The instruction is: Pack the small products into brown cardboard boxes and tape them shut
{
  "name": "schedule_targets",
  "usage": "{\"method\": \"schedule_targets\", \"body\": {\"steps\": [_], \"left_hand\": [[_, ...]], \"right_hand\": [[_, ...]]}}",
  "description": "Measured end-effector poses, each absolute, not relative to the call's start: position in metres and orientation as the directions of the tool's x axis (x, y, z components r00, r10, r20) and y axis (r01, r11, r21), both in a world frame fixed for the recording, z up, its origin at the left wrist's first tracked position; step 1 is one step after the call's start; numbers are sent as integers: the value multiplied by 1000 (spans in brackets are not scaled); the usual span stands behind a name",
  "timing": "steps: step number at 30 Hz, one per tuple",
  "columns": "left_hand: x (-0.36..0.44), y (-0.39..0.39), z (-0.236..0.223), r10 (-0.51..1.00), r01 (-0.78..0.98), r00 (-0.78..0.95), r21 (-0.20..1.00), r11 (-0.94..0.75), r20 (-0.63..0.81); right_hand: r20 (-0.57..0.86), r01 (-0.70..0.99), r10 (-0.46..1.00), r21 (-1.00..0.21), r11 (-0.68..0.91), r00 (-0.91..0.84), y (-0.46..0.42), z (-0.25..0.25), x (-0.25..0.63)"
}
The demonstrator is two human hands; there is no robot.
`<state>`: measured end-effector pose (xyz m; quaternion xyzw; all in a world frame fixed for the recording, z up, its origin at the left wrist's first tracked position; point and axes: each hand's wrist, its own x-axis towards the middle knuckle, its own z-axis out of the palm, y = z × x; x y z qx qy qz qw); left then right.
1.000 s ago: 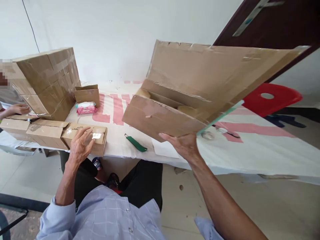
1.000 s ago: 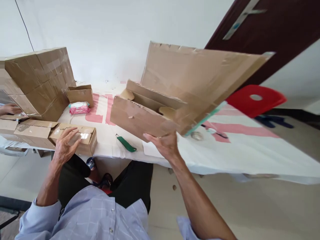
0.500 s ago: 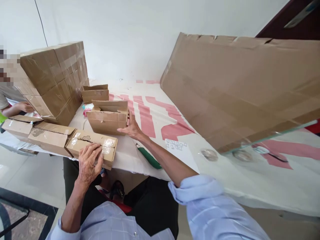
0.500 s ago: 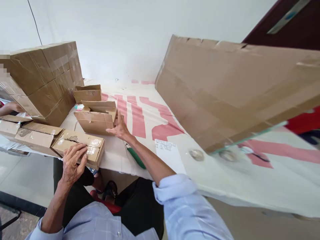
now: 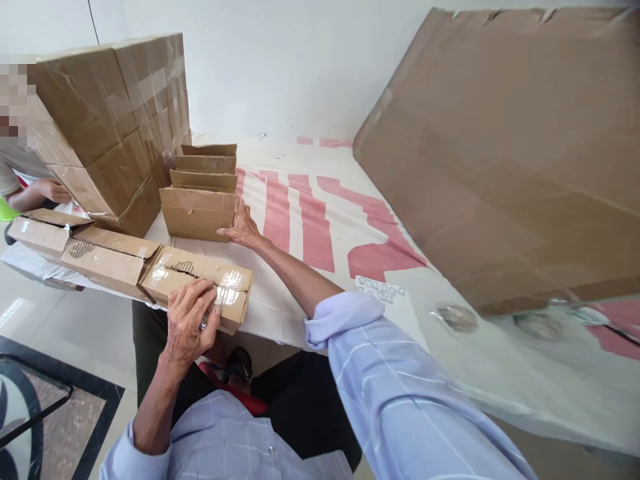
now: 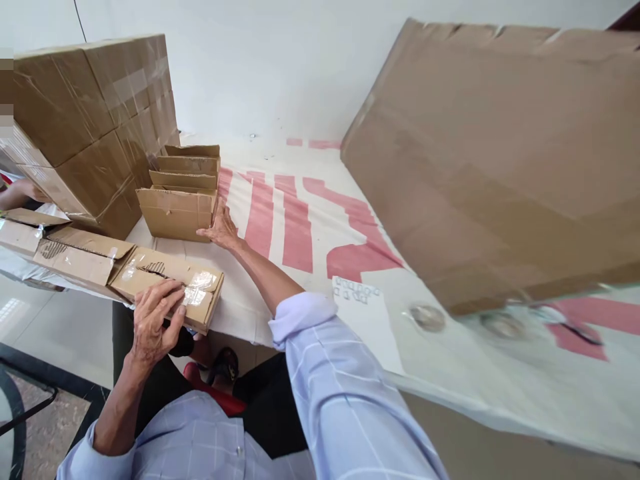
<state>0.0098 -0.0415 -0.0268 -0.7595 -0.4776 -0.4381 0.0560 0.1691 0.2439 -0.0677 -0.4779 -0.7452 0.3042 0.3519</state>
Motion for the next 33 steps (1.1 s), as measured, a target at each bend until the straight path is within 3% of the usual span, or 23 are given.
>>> {"method": "schedule_targets", "body": {"steps": [4, 8, 13, 17, 20, 23, 25, 27, 30, 33], "left_hand": [[-10, -48, -27, 658, 853, -53, 377, -361, 751], [-30, -50, -34, 677, 887, -238, 441, -141, 696], [-19, -45, -38, 696, 883, -185, 428, -192, 693], [-3, -52, -31, 692, 829, -171, 482, -283, 702], [-9, -54, -30, 741, 701, -237, 638, -317, 629], [-28, -41, -33, 872, 497, -188, 810, -313, 452], [-38, -27, -37, 936, 349, -53, 885, -308, 347], [-42, -15, -40, 958, 222, 48, 932, -288, 284], [-40, -6, -46, 967, 95, 98, 965, -245, 235], [-36, -1, -52, 965, 51, 131, 971, -234, 226]], "right_hand": [[102, 392, 986, -908, 147, -133, 201, -66, 202], [56, 194, 981, -977, 92, -184, 123, -61, 238], [86, 123, 960, -985, 123, -268, 42, -50, 254], [170, 172, 963, -963, 208, -211, 27, -51, 273], [216, 445, 972, -865, 232, -88, 29, -58, 308], [136, 820, 989, -558, 125, -59, 26, -66, 339], [22, 940, 996, -328, 92, -90, 20, -72, 347], [-52, 974, 990, -194, 118, -130, 14, -80, 346], [-58, 978, 985, -139, 154, -164, 7, -97, 342], [23, 966, 994, -235, 107, -105, 10, -111, 346]]}}
